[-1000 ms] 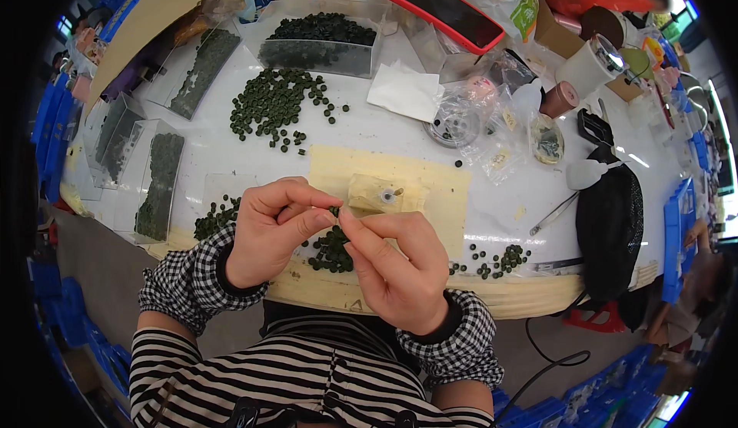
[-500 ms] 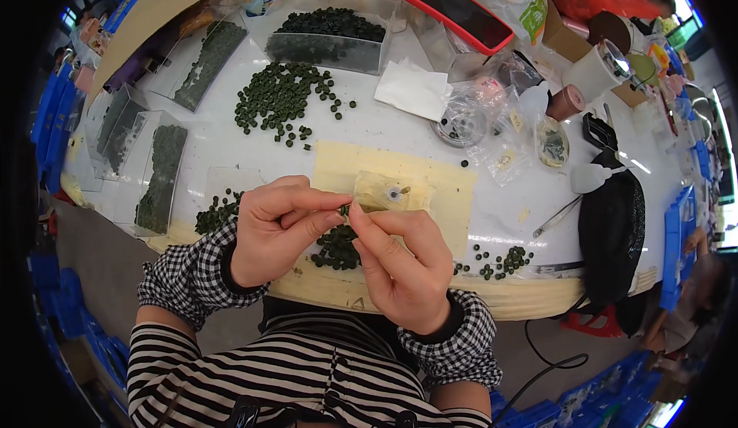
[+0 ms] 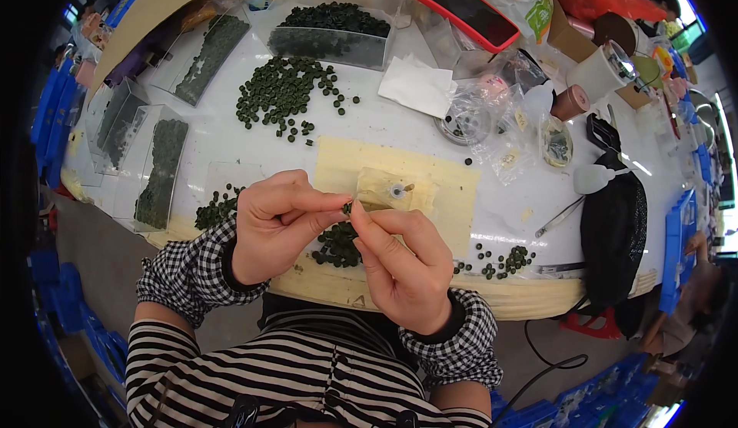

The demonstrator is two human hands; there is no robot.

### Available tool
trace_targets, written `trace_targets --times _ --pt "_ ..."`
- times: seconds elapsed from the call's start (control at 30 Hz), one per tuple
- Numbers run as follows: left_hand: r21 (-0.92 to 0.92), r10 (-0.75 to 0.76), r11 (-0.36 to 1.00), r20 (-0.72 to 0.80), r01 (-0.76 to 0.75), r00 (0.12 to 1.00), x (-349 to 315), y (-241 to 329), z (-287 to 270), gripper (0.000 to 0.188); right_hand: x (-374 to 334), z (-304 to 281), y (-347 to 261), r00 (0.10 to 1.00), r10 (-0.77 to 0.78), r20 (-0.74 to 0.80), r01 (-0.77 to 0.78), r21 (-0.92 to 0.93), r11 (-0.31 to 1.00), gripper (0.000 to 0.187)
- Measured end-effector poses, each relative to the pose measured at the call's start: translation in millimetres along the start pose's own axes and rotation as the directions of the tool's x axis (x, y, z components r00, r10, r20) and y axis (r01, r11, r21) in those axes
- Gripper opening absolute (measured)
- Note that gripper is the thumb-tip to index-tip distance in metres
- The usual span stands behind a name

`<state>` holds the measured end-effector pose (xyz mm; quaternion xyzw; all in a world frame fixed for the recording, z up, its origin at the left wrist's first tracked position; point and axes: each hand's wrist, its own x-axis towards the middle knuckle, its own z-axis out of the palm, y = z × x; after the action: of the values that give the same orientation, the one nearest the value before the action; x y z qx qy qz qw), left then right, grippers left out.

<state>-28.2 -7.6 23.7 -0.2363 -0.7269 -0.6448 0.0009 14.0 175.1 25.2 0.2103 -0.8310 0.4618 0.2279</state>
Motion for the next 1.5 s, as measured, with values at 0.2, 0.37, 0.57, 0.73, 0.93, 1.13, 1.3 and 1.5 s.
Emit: trace_targets --times 0.2,0.37,0.57,0.73,0.93,1.13,1.3,1.5 --pt "0.019 -0.01 1.0 0.018 0.01 1.0 0.1 0.2 -1.0 0.026 -2.1 -0.7 0.5 1.0 0.026 0.008 -0.026 0.027 0.999 0.038" --pt "-0.044 -0.029 0.999 -0.007 0.028 1.0 2.0 -1.7 -0.4 0.02 -3.2 -1.9 -0.6 0.997 0.079 0.014 -0.08 0.077 0.994 0.038" --pt "-0.077 -0.054 0.996 0.0 0.053 0.999 1.3 -1.0 -0.6 0.021 -1.1 -1.5 0.2 1.0 0.015 0.002 -0.015 0.04 0.999 0.038" --pt "-0.053 -0.08 0.995 0.023 0.081 0.997 0.6 2.0 -1.8 0.023 -2.1 -0.6 0.0 0.999 0.039 0.01 -0.039 0.053 0.998 0.038" --pt "-0.053 -0.051 0.997 0.017 0.052 0.999 0.2 -1.7 -1.2 0.024 -2.7 -0.2 -0.2 0.999 0.051 0.014 -0.052 0.068 0.996 0.036" --pt "-0.021 -0.034 0.999 0.021 0.035 0.999 0.3 -2.4 -1.8 0.024 -2.7 -1.7 0.1 0.998 0.052 0.026 -0.053 0.073 0.996 0.035" --pt "-0.041 -0.055 0.998 0.021 0.056 0.998 -0.4 -2.7 -1.4 0.024 -1.9 -2.4 -0.4 0.998 0.051 0.037 -0.054 0.077 0.996 0.034" --pt "-0.032 -0.067 0.997 0.033 0.068 0.997 -0.8 -1.9 -1.7 0.023 -1.7 -3.5 0.6 0.998 0.044 0.043 -0.048 0.083 0.995 0.034"
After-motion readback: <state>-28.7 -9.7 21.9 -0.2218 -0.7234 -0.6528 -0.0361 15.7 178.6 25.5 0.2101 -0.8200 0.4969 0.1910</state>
